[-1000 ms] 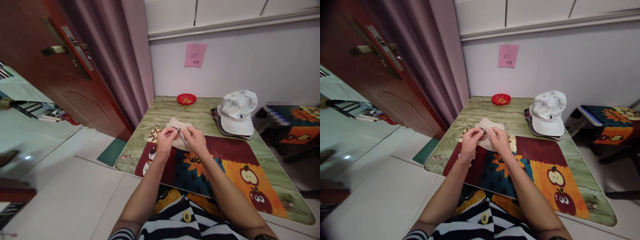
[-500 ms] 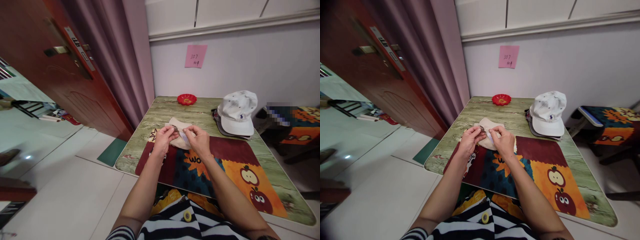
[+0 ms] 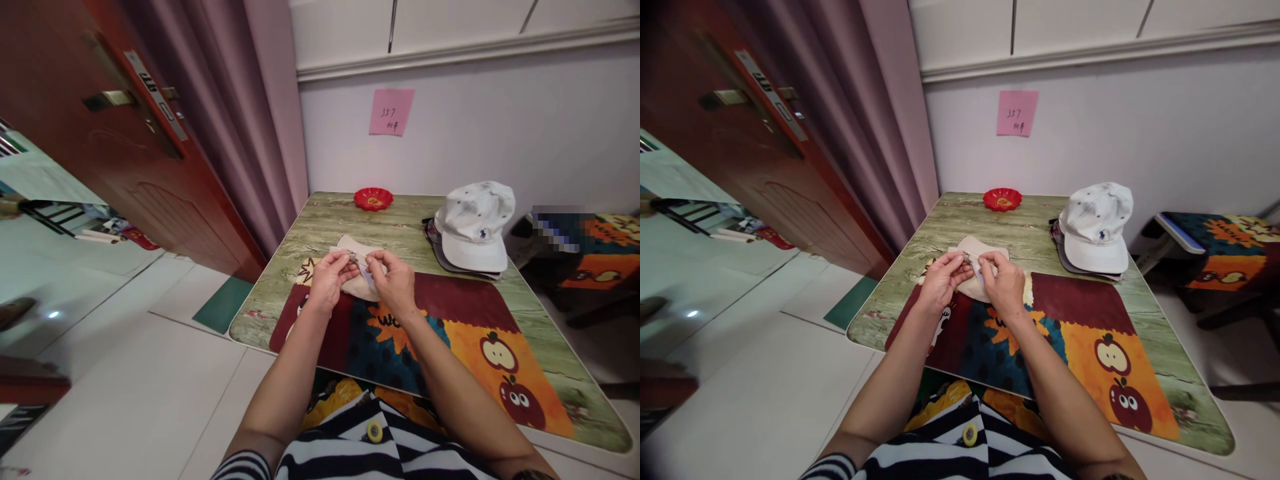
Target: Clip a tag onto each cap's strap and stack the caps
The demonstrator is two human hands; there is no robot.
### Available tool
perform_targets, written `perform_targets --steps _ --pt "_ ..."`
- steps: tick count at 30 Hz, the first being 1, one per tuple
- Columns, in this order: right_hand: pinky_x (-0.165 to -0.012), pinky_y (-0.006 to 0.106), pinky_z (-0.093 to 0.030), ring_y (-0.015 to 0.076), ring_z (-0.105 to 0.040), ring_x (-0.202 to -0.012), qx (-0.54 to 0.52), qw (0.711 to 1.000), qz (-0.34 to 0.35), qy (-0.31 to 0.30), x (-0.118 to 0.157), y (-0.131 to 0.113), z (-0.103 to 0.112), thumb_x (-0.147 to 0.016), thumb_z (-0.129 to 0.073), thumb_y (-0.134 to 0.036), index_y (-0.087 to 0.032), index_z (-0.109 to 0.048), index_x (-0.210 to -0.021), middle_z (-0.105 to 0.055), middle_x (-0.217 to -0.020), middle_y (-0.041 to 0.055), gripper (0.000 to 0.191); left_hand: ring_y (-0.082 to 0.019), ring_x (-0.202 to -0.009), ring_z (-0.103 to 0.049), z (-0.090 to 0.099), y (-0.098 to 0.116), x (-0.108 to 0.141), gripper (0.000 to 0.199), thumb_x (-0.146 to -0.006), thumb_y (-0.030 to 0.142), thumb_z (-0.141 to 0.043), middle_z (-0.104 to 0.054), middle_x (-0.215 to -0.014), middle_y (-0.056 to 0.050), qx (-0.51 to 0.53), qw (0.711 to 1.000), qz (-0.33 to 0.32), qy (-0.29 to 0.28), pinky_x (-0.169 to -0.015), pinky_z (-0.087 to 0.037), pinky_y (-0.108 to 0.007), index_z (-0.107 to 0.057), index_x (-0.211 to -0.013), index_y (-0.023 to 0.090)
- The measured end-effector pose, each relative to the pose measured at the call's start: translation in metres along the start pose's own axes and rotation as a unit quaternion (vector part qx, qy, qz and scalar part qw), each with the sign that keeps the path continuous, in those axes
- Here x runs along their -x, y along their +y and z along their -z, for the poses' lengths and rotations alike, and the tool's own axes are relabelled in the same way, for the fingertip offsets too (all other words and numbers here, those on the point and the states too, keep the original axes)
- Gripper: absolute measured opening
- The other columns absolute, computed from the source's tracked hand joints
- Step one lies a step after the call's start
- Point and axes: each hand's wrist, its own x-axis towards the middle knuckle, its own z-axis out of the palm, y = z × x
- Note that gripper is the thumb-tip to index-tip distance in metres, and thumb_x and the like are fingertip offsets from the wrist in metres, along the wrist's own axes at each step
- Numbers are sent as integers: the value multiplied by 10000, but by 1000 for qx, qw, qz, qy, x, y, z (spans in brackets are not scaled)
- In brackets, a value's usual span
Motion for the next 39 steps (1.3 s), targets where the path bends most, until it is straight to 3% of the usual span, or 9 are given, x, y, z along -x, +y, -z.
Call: perform_targets --steps 4,12,25,32,39 --pt "-718 311 -430 222 -678 -710 16 1000 6 5 2 0 0 -919 -576 -414 -238 -733 -916 -773 -796 42 237 -122 -661 -677 -3 0 1 310 -691 258 -863 -707 -756 -24 4 1000 3 4 -731 -609 -307 -651 -882 137" --pt "-644 292 -397 175 -598 -576 34 999 -7 -3 1 -1 3 -879 -575 -414 -228 -742 -873 -772 -779 21 250 -126 -638 -673 -3 -1 3 340 -668 272 -868 -696 -740 -24 -9 1000 -5 5 -681 -604 -292 -664 -896 125" --pt "-598 278 -338 154 -560 -550 78 996 43 -27 0 1 10 -861 -592 -379 -230 -742 -837 -732 -706 5 213 -100 -594 -653 -1 0 6 449 -598 391 -899 -708 -739 -16 -62 998 -24 -12 -628 -545 -227 -684 -897 136" --pt "-613 282 -361 159 -565 -541 60 997 50 -26 1 0 11 -863 -611 -417 -240 -756 -860 -747 -743 13 229 -92 -584 -636 0 -2 6 408 -582 362 -903 -711 -734 -21 -103 994 -38 -18 -632 -533 -223 -694 -847 133" --pt "-596 288 -329 177 -555 -555 97 992 46 -64 -5 8 16 -862 -600 -434 -255 -770 -858 -727 -692 15 246 -100 -595 -625 -1 -3 5 326 -618 327 -865 -703 -732 -23 -141 988 -62 -30 -631 -507 -229 -721 -839 135"
